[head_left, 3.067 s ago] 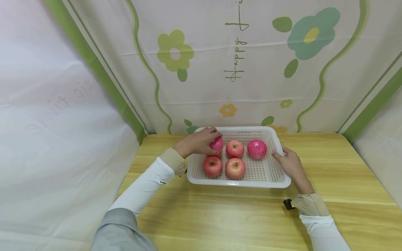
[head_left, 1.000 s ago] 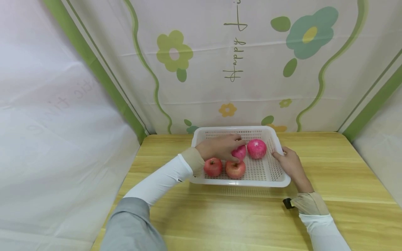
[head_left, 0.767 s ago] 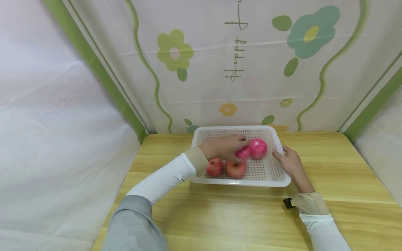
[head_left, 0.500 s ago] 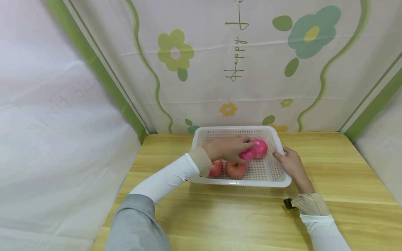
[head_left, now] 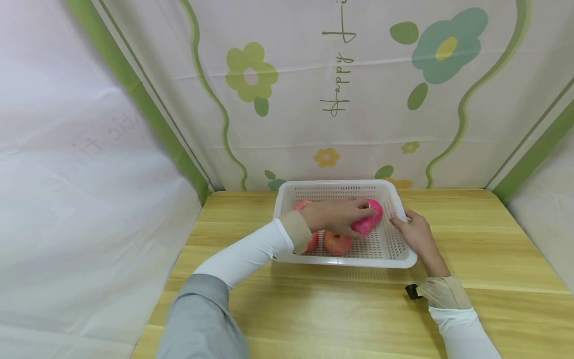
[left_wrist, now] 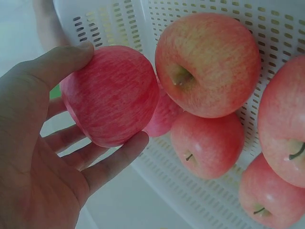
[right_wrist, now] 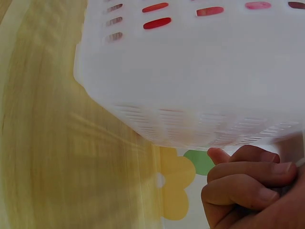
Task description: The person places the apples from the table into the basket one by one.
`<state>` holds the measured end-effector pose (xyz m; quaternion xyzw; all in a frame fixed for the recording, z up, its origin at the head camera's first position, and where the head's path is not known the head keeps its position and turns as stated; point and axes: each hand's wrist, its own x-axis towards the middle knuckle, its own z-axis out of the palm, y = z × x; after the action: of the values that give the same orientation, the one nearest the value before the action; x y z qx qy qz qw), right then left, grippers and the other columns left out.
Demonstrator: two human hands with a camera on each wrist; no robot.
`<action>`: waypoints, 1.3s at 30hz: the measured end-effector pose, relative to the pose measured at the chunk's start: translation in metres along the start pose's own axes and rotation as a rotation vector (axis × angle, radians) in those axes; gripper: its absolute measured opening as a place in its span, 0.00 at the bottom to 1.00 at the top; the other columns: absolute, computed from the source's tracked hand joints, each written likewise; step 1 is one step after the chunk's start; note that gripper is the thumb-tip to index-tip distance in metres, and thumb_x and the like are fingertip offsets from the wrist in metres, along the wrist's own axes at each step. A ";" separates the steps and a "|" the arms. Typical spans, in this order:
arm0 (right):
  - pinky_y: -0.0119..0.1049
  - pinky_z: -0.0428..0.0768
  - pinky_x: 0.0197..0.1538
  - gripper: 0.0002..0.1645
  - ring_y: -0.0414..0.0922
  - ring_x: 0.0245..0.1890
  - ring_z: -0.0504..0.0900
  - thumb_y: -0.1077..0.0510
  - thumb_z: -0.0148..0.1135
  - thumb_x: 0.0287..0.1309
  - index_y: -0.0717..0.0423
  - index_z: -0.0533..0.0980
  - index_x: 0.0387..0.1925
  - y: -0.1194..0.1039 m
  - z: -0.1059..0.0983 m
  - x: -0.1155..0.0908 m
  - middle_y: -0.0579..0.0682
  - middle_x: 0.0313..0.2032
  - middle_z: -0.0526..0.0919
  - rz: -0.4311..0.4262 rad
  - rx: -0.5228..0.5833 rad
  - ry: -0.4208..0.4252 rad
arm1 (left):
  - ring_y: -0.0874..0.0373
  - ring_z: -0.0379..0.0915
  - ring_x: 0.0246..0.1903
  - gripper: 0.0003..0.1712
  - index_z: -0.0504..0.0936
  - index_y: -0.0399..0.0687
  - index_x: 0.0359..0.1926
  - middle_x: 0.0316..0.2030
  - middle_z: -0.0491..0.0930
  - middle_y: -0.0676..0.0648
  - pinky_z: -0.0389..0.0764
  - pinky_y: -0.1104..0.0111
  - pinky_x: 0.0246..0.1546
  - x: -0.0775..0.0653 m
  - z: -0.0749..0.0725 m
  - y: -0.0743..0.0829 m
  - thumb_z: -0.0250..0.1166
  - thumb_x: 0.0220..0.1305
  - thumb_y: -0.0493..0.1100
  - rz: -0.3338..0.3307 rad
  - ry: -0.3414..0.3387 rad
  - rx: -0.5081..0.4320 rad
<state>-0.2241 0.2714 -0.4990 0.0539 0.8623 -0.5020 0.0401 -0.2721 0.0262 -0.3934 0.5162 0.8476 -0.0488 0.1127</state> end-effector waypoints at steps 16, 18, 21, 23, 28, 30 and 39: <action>0.41 0.91 0.38 0.40 0.52 0.40 0.91 0.44 0.51 0.80 0.74 0.63 0.75 0.001 -0.001 -0.001 0.79 0.59 0.79 0.010 -0.013 -0.003 | 0.60 0.64 0.72 0.39 0.68 0.59 0.78 0.74 0.66 0.53 0.72 0.72 0.70 0.016 0.003 0.004 0.69 0.72 0.57 0.056 0.009 -0.009; 0.41 0.91 0.38 0.40 0.52 0.41 0.91 0.45 0.51 0.80 0.74 0.63 0.75 0.000 0.000 -0.001 0.79 0.59 0.79 0.009 -0.013 -0.005 | 0.60 0.64 0.72 0.40 0.67 0.58 0.79 0.74 0.66 0.53 0.69 0.72 0.72 0.018 0.003 0.004 0.70 0.72 0.57 0.064 0.006 -0.010; 0.41 0.91 0.37 0.41 0.52 0.40 0.91 0.44 0.50 0.80 0.74 0.63 0.75 0.000 0.000 -0.002 0.80 0.59 0.79 0.008 -0.019 -0.007 | 0.61 0.64 0.72 0.41 0.67 0.56 0.80 0.74 0.67 0.53 0.67 0.73 0.73 0.021 0.003 0.005 0.69 0.72 0.58 0.074 -0.001 -0.005; 0.41 0.91 0.37 0.41 0.53 0.40 0.91 0.44 0.50 0.80 0.75 0.62 0.75 -0.001 0.000 -0.002 0.80 0.59 0.79 0.007 -0.022 -0.005 | 0.60 0.64 0.73 0.42 0.66 0.56 0.80 0.74 0.67 0.52 0.67 0.73 0.74 0.024 0.003 0.005 0.69 0.72 0.60 0.085 -0.005 0.001; 0.42 0.91 0.36 0.41 0.53 0.39 0.92 0.43 0.50 0.80 0.74 0.62 0.75 -0.001 0.000 -0.001 0.80 0.59 0.79 0.001 -0.023 -0.003 | 0.58 0.63 0.73 0.42 0.64 0.55 0.81 0.74 0.67 0.50 0.65 0.71 0.75 0.029 0.006 0.008 0.68 0.73 0.59 0.112 -0.020 -0.001; 0.42 0.91 0.36 0.41 0.53 0.39 0.92 0.43 0.50 0.80 0.74 0.62 0.75 -0.001 -0.001 -0.001 0.80 0.59 0.79 0.001 -0.025 -0.006 | 0.59 0.64 0.71 0.42 0.64 0.56 0.81 0.74 0.67 0.51 0.67 0.71 0.74 0.031 0.008 0.009 0.67 0.73 0.59 0.115 -0.029 -0.005; 0.40 0.91 0.37 0.41 0.53 0.41 0.91 0.43 0.48 0.81 0.74 0.63 0.75 -0.001 -0.002 0.001 0.80 0.61 0.78 -0.005 -0.050 -0.005 | 0.57 0.57 0.80 0.45 0.57 0.66 0.85 0.82 0.59 0.54 0.68 0.61 0.78 0.039 0.009 0.012 0.67 0.74 0.59 0.074 -0.111 -0.031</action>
<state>-0.2250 0.2726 -0.4978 0.0495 0.8746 -0.4805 0.0425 -0.2776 0.0631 -0.4114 0.5419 0.8210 -0.0600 0.1692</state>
